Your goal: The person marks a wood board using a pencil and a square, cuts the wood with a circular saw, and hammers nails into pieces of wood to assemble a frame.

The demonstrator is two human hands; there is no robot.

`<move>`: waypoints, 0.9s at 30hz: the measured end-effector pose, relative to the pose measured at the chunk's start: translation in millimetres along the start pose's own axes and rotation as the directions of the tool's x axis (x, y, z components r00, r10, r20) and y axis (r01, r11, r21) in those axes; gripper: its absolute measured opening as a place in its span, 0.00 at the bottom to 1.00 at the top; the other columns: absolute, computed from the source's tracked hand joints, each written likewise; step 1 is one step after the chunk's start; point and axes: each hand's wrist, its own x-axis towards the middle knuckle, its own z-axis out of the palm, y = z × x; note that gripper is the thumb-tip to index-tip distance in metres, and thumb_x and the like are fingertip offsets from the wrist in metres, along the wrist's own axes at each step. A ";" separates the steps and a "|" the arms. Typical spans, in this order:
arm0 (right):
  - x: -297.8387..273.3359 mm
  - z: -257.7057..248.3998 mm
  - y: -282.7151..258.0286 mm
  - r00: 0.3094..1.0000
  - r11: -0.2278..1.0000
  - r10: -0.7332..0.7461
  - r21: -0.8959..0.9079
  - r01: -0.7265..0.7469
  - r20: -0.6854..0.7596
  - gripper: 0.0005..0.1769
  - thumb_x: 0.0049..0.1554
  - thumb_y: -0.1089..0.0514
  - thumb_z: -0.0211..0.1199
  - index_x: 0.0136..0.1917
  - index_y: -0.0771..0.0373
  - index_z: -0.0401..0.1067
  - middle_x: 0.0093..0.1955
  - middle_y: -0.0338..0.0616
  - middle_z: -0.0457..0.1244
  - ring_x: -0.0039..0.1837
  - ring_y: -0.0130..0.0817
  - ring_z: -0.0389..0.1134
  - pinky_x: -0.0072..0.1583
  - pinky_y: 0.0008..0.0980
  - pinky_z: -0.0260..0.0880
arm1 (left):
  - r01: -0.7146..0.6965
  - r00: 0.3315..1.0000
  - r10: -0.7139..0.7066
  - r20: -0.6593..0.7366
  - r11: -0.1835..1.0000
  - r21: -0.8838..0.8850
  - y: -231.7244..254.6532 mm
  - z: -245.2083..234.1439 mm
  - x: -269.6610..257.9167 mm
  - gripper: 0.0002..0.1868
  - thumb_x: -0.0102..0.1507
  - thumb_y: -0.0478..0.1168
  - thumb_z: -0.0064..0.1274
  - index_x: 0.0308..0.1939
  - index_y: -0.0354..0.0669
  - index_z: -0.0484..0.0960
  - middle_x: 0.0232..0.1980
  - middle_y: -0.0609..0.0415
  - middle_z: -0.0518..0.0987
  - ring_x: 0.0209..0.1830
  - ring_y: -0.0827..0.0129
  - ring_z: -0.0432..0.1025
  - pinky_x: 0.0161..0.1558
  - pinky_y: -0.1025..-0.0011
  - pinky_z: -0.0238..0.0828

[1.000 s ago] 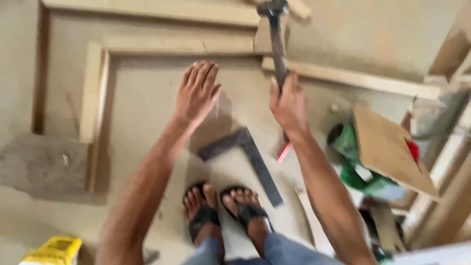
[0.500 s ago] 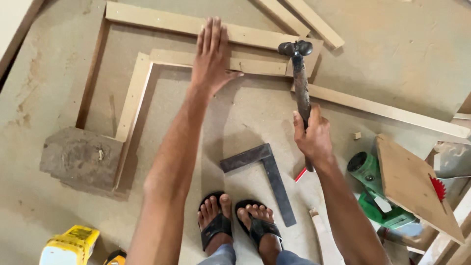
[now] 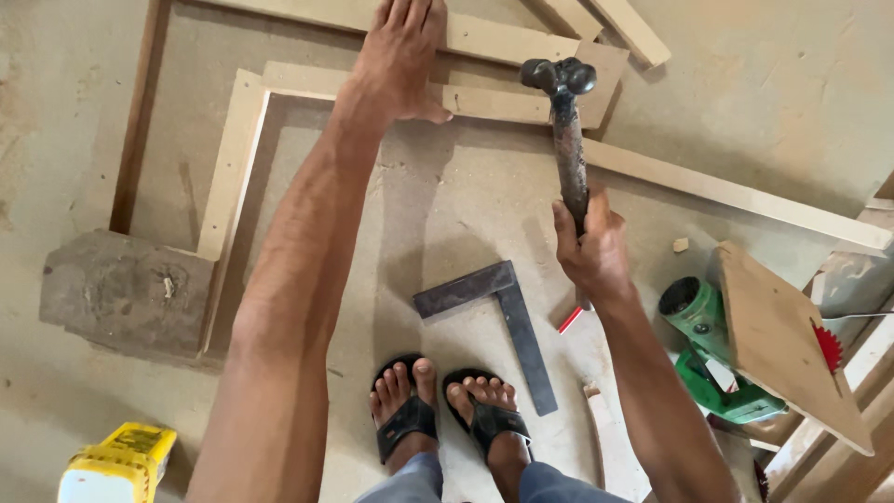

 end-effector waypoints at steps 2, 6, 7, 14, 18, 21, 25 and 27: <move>0.0 0.3 1.6 0.999 0.999 0.031 -0.015 -0.030 0.025 0.12 0.66 0.59 0.62 0.55 0.67 0.62 0.35 0.56 0.65 0.37 0.56 0.70 0.40 0.49 0.67 | 0.010 1.000 -0.009 0.017 0.999 -0.039 -1.1 -2.2 1.5 0.76 0.38 0.65 0.77 0.75 0.26 0.50 0.77 0.33 0.57 0.79 0.43 0.47 0.77 0.53 0.43; -0.1 3.3 -0.3 0.997 0.998 0.046 -0.041 -0.043 0.058 0.13 0.67 0.58 0.61 0.56 0.67 0.62 0.35 0.57 0.65 0.38 0.58 0.70 0.41 0.50 0.67 | 0.040 0.996 -0.031 0.079 0.993 -0.113 -2.8 -4.5 3.3 0.79 0.38 0.64 0.78 0.77 0.25 0.48 0.76 0.33 0.57 0.78 0.44 0.49 0.78 0.55 0.44; 1.5 4.8 -2.5 0.996 0.998 0.054 -0.034 -0.052 0.068 0.13 0.66 0.58 0.61 0.57 0.68 0.63 0.35 0.57 0.65 0.37 0.57 0.70 0.40 0.50 0.67 | 0.055 0.994 -0.042 0.105 0.992 -0.116 -3.1 -5.0 3.8 0.78 0.38 0.64 0.78 0.77 0.25 0.49 0.76 0.34 0.58 0.79 0.45 0.49 0.78 0.56 0.44; 11.8 -6.0 -35.9 0.996 0.996 -0.016 -0.086 0.023 0.084 0.15 0.66 0.58 0.62 0.59 0.69 0.63 0.34 0.58 0.64 0.38 0.58 0.69 0.40 0.51 0.67 | 0.009 0.999 -0.013 -0.031 0.991 -0.135 -4.1 -7.7 1.4 0.75 0.36 0.62 0.80 0.73 0.28 0.53 0.75 0.36 0.59 0.78 0.44 0.51 0.76 0.56 0.46; -2.7 -13.9 -48.1 0.998 0.992 0.067 0.110 -0.067 0.011 0.16 0.66 0.55 0.59 0.57 0.70 0.60 0.33 0.51 0.67 0.35 0.48 0.74 0.36 0.43 0.74 | -0.004 0.998 -0.007 -0.057 0.980 -0.201 -5.1 -0.8 3.9 0.78 0.32 0.60 0.82 0.73 0.25 0.53 0.72 0.32 0.60 0.73 0.42 0.53 0.72 0.55 0.48; 18.1 10.5 -45.2 0.985 0.956 -0.163 -0.257 0.144 -0.053 0.22 0.60 0.57 0.63 0.58 0.76 0.63 0.33 0.60 0.64 0.32 0.57 0.67 0.35 0.50 0.66 | -0.014 1.000 0.009 -0.025 0.971 -0.237 -8.3 0.7 4.9 0.75 0.36 0.60 0.81 0.74 0.26 0.55 0.72 0.32 0.63 0.74 0.43 0.55 0.74 0.54 0.51; 37.2 23.2 -41.1 0.979 0.968 -0.054 -0.230 0.100 0.198 0.17 0.65 0.56 0.64 0.55 0.71 0.63 0.31 0.59 0.63 0.35 0.60 0.67 0.38 0.53 0.65 | -0.026 0.998 0.014 -0.063 0.981 -0.194 -10.9 -4.0 3.5 0.72 0.35 0.61 0.81 0.70 0.24 0.58 0.69 0.33 0.66 0.72 0.43 0.58 0.71 0.55 0.53; 26.2 17.2 -37.8 0.979 0.962 -0.169 -0.197 0.188 0.109 0.17 0.69 0.55 0.64 0.56 0.69 0.61 0.34 0.59 0.63 0.38 0.60 0.68 0.41 0.52 0.67 | -0.041 0.997 0.023 -0.073 0.965 -0.258 -10.3 -1.1 3.3 0.71 0.35 0.62 0.81 0.68 0.24 0.61 0.71 0.35 0.66 0.72 0.45 0.59 0.73 0.57 0.54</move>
